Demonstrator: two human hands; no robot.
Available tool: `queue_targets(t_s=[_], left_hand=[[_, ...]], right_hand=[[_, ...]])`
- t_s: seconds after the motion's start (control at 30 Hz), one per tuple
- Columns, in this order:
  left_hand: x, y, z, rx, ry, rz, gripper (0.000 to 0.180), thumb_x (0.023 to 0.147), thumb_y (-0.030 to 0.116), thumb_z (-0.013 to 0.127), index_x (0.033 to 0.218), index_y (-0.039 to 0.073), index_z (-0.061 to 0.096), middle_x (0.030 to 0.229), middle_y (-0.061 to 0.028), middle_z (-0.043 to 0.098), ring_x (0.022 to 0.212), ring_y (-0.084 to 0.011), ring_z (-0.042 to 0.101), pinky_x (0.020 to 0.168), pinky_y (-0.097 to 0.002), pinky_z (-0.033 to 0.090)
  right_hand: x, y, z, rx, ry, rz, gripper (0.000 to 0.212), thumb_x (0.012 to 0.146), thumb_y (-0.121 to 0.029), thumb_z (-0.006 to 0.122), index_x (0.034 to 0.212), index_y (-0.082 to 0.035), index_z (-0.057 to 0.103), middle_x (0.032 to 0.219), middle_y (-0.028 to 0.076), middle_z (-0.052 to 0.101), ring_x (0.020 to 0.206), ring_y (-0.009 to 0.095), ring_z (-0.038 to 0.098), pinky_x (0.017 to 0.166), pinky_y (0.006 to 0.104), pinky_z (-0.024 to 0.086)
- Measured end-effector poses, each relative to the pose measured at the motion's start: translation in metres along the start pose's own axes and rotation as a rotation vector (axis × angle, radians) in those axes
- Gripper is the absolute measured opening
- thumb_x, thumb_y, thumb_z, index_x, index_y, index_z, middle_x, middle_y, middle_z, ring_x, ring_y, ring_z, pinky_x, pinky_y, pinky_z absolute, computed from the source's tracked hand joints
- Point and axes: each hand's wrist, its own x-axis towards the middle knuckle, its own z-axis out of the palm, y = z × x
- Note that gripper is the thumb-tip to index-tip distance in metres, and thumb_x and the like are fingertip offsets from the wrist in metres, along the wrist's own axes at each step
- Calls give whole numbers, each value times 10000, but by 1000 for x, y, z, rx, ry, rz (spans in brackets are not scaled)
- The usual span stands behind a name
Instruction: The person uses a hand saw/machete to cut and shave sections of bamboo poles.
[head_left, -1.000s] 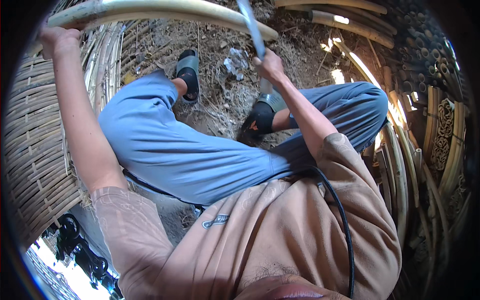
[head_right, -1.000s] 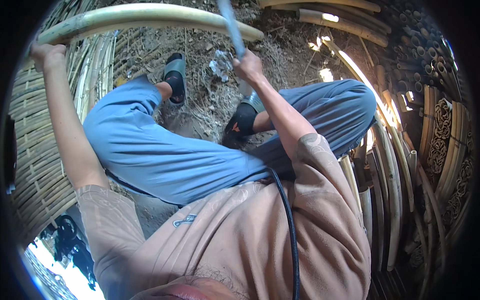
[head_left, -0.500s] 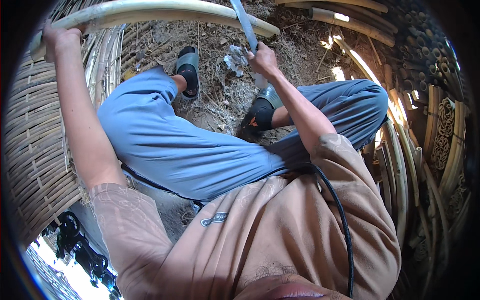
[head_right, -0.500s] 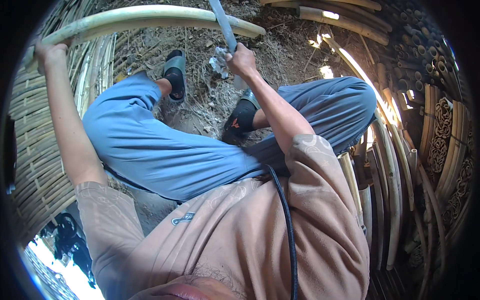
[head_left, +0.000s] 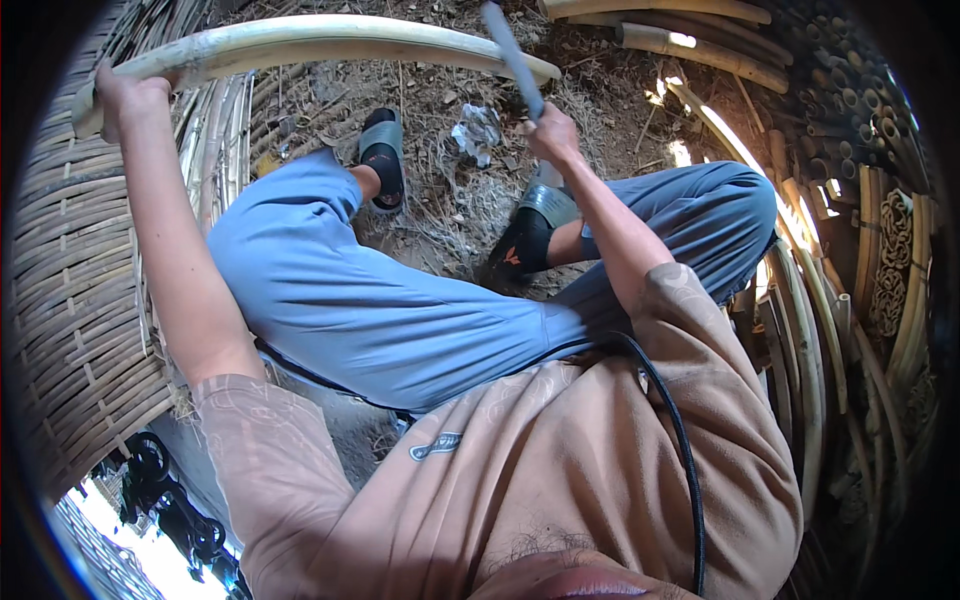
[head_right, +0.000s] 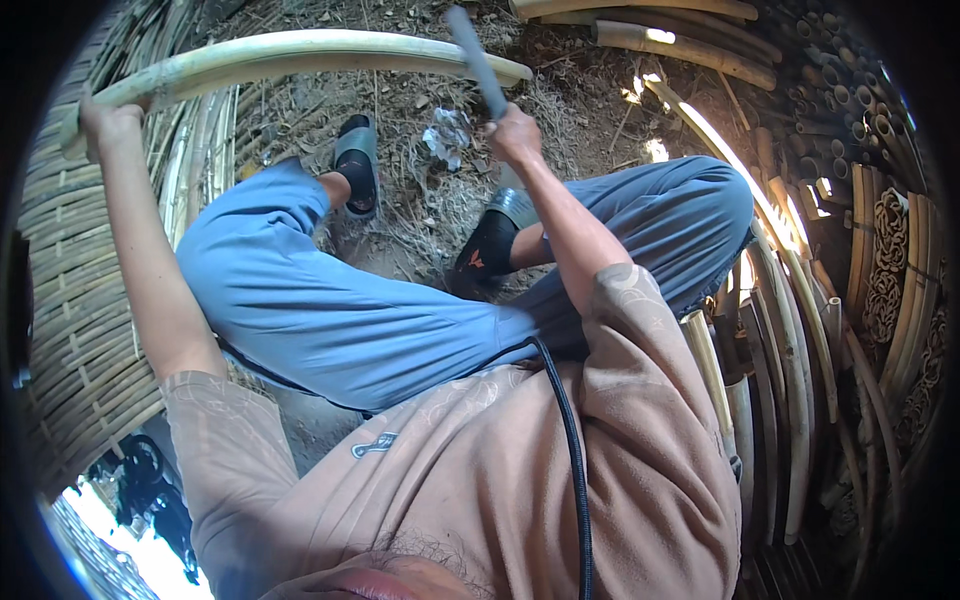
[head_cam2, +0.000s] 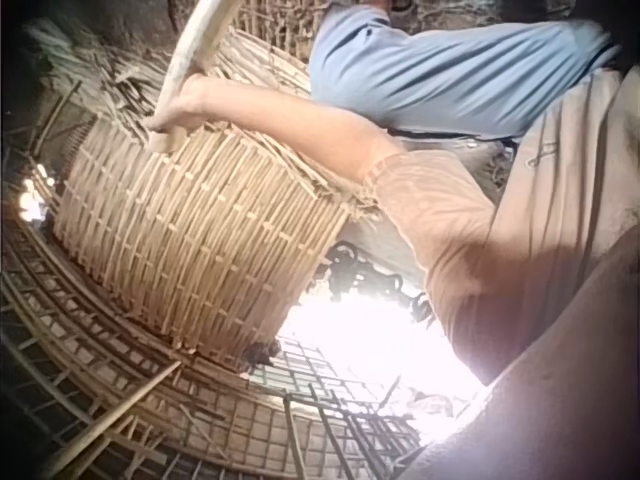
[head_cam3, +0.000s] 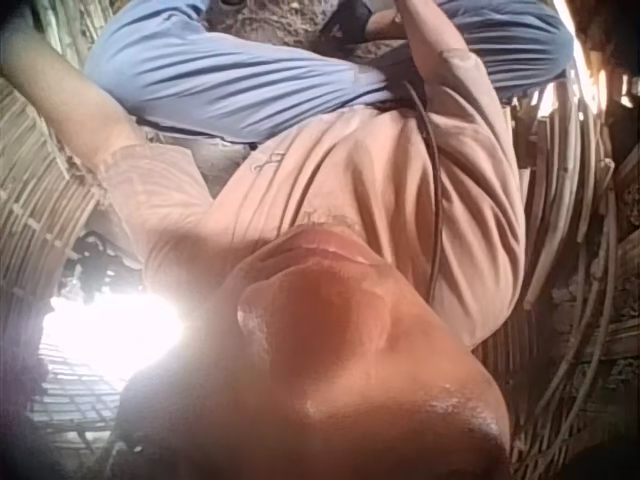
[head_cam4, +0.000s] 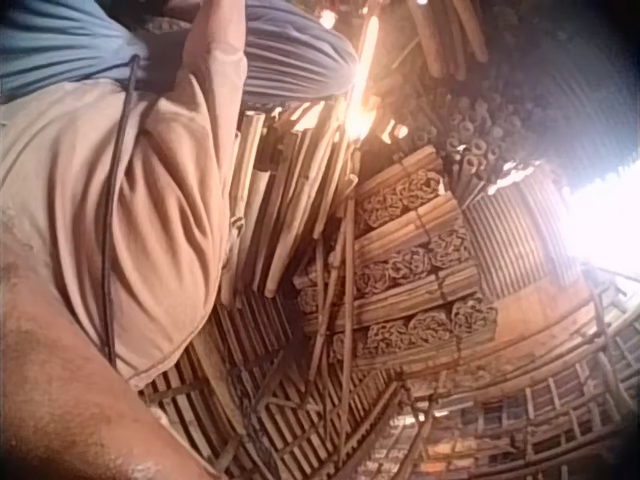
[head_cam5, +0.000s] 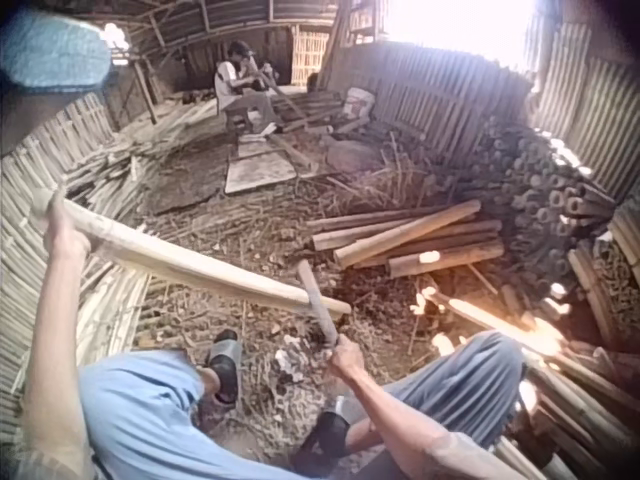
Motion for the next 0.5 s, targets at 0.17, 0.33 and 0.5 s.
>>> queue_targets(t_s=[0.17, 0.33, 0.5], left_hand=[[-22, 2, 5, 48, 71, -9, 887, 805, 261, 847, 1413, -49, 281, 1333, -247, 603, 1121, -449, 658, 916, -725, 517], [-27, -1, 9, 104, 53, 36, 736, 830, 356, 790, 1348, -25, 434, 1318, -215, 609, 1134, -418, 650, 954, -681, 511], [34, 18, -18, -96, -452, -16, 590, 843, 361, 704, 1321, 37, 587, 1349, -157, 599, 1274, -346, 547, 1099, -535, 416]], right_hand=[[-7, -6, 3, 78, -111, 246, 427, 873, -299, 702, 1170, 7, 677, 1116, 232, 729, 1026, 370, 724, 897, 447, 579], [-59, -142, -54, 346, -119, -341, 304, 901, -200, 704, 1117, -4, 618, 962, 184, 717, 854, 294, 711, 790, 450, 570], [-96, -213, -113, 407, 43, -622, 327, 828, -265, 747, 1002, -12, 638, 801, 178, 686, 759, 320, 700, 728, 432, 555]])
